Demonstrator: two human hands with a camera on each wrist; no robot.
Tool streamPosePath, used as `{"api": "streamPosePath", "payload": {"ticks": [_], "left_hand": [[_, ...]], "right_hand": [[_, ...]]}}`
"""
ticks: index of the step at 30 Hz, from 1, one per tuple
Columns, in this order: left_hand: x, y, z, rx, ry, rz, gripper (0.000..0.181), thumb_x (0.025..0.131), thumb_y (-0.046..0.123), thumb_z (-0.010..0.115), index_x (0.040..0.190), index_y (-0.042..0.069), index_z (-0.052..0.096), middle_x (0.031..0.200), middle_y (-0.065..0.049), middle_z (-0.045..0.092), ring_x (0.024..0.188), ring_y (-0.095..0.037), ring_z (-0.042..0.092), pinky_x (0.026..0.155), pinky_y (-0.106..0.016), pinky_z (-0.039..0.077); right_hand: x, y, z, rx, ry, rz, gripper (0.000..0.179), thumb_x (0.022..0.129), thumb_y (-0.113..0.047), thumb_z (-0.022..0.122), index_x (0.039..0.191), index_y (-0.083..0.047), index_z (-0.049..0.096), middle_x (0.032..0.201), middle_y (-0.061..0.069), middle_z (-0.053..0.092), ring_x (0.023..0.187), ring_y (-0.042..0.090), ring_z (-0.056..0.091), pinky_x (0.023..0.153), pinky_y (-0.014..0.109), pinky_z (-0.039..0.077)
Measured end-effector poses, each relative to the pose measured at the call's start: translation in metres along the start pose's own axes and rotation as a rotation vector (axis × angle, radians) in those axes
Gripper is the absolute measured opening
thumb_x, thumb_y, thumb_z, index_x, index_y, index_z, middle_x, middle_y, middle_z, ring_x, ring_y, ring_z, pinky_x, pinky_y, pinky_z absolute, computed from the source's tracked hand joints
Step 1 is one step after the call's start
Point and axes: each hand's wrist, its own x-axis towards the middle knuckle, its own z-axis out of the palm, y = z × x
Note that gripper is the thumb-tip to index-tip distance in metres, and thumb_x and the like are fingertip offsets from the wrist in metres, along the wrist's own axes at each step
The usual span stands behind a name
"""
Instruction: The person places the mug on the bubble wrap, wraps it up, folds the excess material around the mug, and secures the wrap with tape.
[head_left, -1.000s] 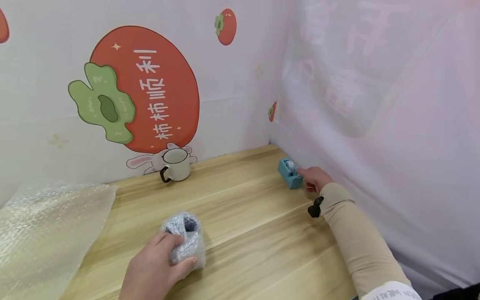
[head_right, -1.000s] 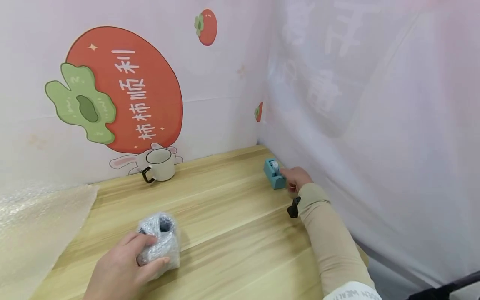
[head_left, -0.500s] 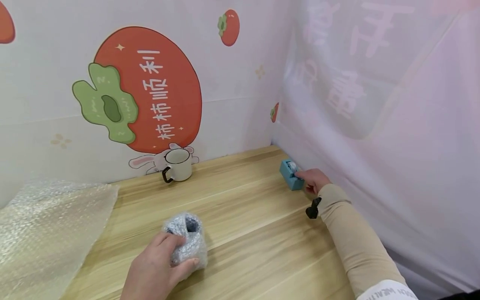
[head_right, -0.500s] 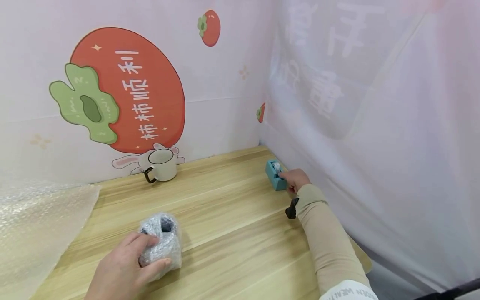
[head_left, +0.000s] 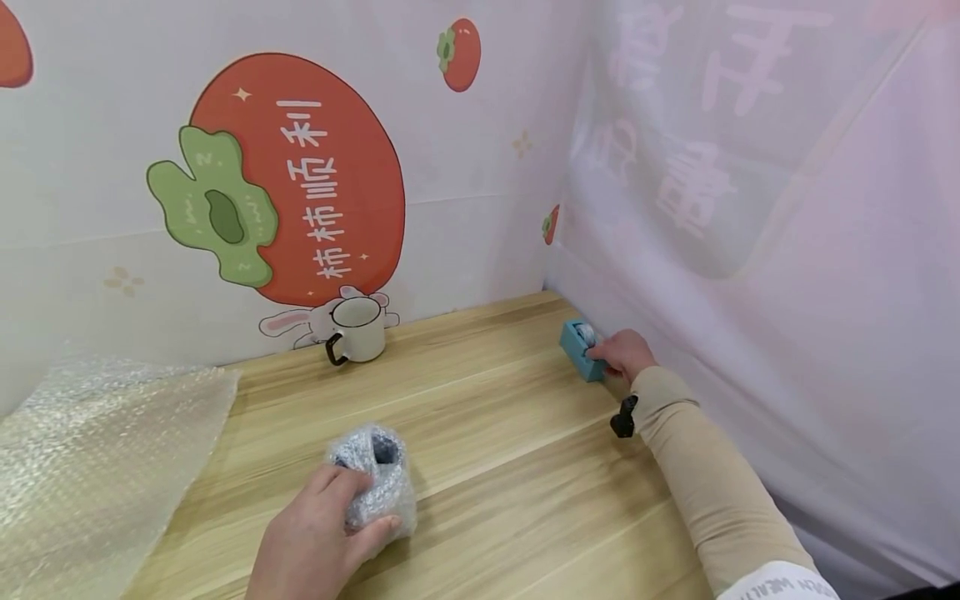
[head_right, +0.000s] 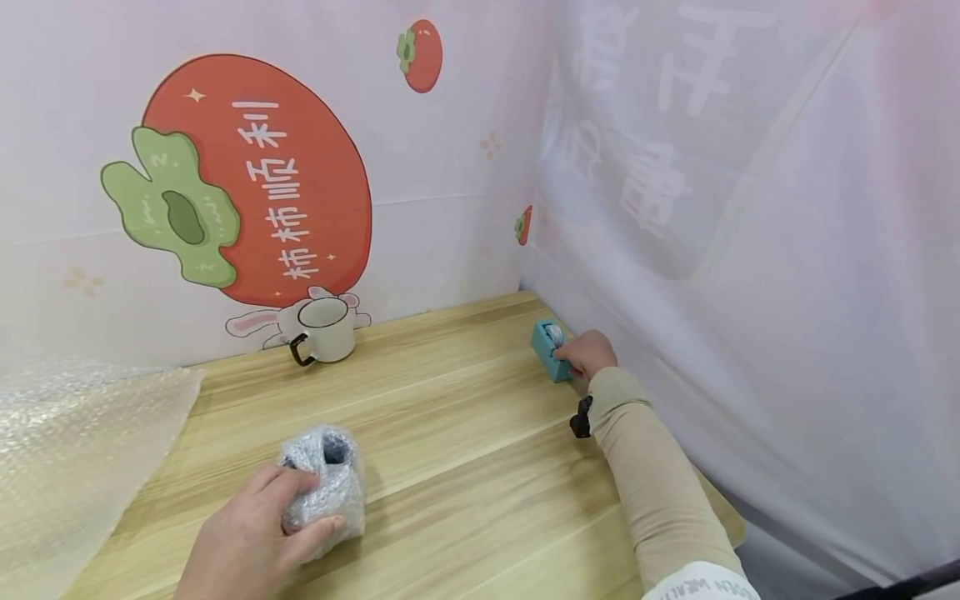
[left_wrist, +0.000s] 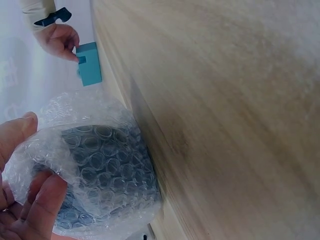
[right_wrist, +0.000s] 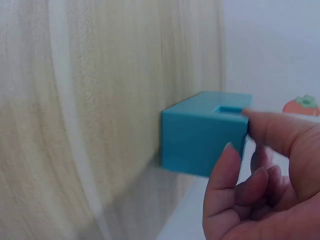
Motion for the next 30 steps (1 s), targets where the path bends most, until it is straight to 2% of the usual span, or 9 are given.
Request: {"api": "streamPosePath", "payload": {"ticks": [3, 6, 8, 10, 13, 15, 17, 23, 30], "left_hand": [[0.0, 0.0, 0.001, -0.002, -0.008, -0.006, 0.048, 0.076, 0.048, 0.089, 0.108, 0.016, 0.073, 0.107, -0.001, 0.065, 0.09, -0.014, 0.065, 0.076, -0.042, 0.059], [0.0, 0.0, 0.001, -0.002, -0.014, -0.012, 0.048, 0.076, 0.049, 0.089, 0.108, 0.016, 0.073, 0.107, -0.001, 0.065, 0.091, -0.014, 0.065, 0.077, -0.043, 0.059], [0.0, 0.0, 0.001, -0.002, -0.014, -0.015, 0.048, 0.076, 0.049, 0.089, 0.108, 0.016, 0.073, 0.106, -0.001, 0.065, 0.09, -0.014, 0.065, 0.076, -0.043, 0.059], [-0.001, 0.0, 0.001, -0.002, -0.013, -0.017, 0.048, 0.076, 0.049, 0.089, 0.107, 0.016, 0.073, 0.105, -0.001, 0.065, 0.09, -0.014, 0.065, 0.076, -0.043, 0.059], [-0.001, 0.0, 0.001, -0.004, -0.015, -0.02, 0.048, 0.076, 0.048, 0.089, 0.107, 0.016, 0.073, 0.104, 0.0, 0.065, 0.09, -0.013, 0.065, 0.076, -0.042, 0.059], [-0.001, 0.0, 0.001, -0.003, -0.013, -0.019, 0.048, 0.076, 0.048, 0.089, 0.107, 0.016, 0.073, 0.104, 0.0, 0.065, 0.09, -0.013, 0.065, 0.076, -0.042, 0.059], [-0.001, 0.0, 0.002, -0.001, -0.001, -0.011, 0.048, 0.075, 0.048, 0.09, 0.107, 0.016, 0.073, 0.104, 0.0, 0.065, 0.089, -0.013, 0.065, 0.075, -0.042, 0.059], [-0.002, 0.0, 0.002, 0.016, 0.047, 0.022, 0.048, 0.074, 0.046, 0.091, 0.105, 0.015, 0.073, 0.101, 0.0, 0.065, 0.085, -0.012, 0.065, 0.072, -0.042, 0.059], [-0.002, 0.001, 0.003, 0.014, 0.059, 0.029, 0.047, 0.074, 0.045, 0.091, 0.105, 0.016, 0.073, 0.101, 0.001, 0.064, 0.084, -0.011, 0.064, 0.071, -0.041, 0.059]], "right_hand": [[-0.002, -0.005, -0.001, -0.074, 0.03, -0.023, 0.029, 0.092, -0.024, 0.072, 0.077, -0.008, 0.054, 0.07, 0.001, 0.058, 0.06, 0.013, 0.057, 0.059, 0.025, 0.05], [-0.006, -0.01, -0.001, 0.002, 0.008, 0.014, 0.045, 0.098, -0.036, 0.066, 0.114, 0.006, 0.061, 0.113, 0.017, 0.065, 0.093, 0.024, 0.067, 0.076, 0.032, 0.059], [-0.009, -0.012, -0.001, 0.059, -0.009, 0.063, 0.063, 0.102, -0.04, 0.059, 0.14, 0.009, 0.049, 0.14, 0.024, 0.053, 0.118, 0.032, 0.061, 0.091, 0.04, 0.06], [-0.01, -0.013, -0.002, 0.075, -0.017, 0.103, 0.074, 0.103, -0.042, 0.053, 0.153, 0.01, 0.036, 0.155, 0.027, 0.041, 0.128, 0.035, 0.054, 0.099, 0.047, 0.057], [-0.01, -0.012, -0.002, 0.01, 0.002, 0.15, 0.074, 0.103, -0.045, 0.049, 0.154, 0.008, 0.037, 0.155, 0.028, 0.043, 0.098, 0.027, 0.066, 0.098, 0.049, 0.058], [-0.009, -0.012, -0.002, -0.026, 0.009, 0.155, 0.075, 0.103, -0.047, 0.049, 0.152, 0.009, 0.04, 0.153, 0.029, 0.047, 0.069, 0.018, 0.06, 0.094, 0.049, 0.059], [-0.009, -0.011, -0.003, -0.028, 0.007, 0.15, 0.074, 0.102, -0.047, 0.05, 0.15, 0.009, 0.043, 0.149, 0.029, 0.05, 0.061, 0.013, 0.053, 0.093, 0.049, 0.059], [-0.011, -0.01, -0.004, 0.007, 0.011, 0.108, 0.066, 0.099, -0.039, 0.057, 0.143, 0.01, 0.049, 0.136, 0.029, 0.059, 0.093, 0.031, 0.073, 0.089, 0.047, 0.061], [-0.012, -0.006, -0.004, 0.015, 0.03, 0.085, 0.06, 0.096, -0.03, 0.056, 0.138, 0.012, 0.053, 0.136, 0.03, 0.059, 0.092, 0.032, 0.076, 0.085, 0.046, 0.063]]}}
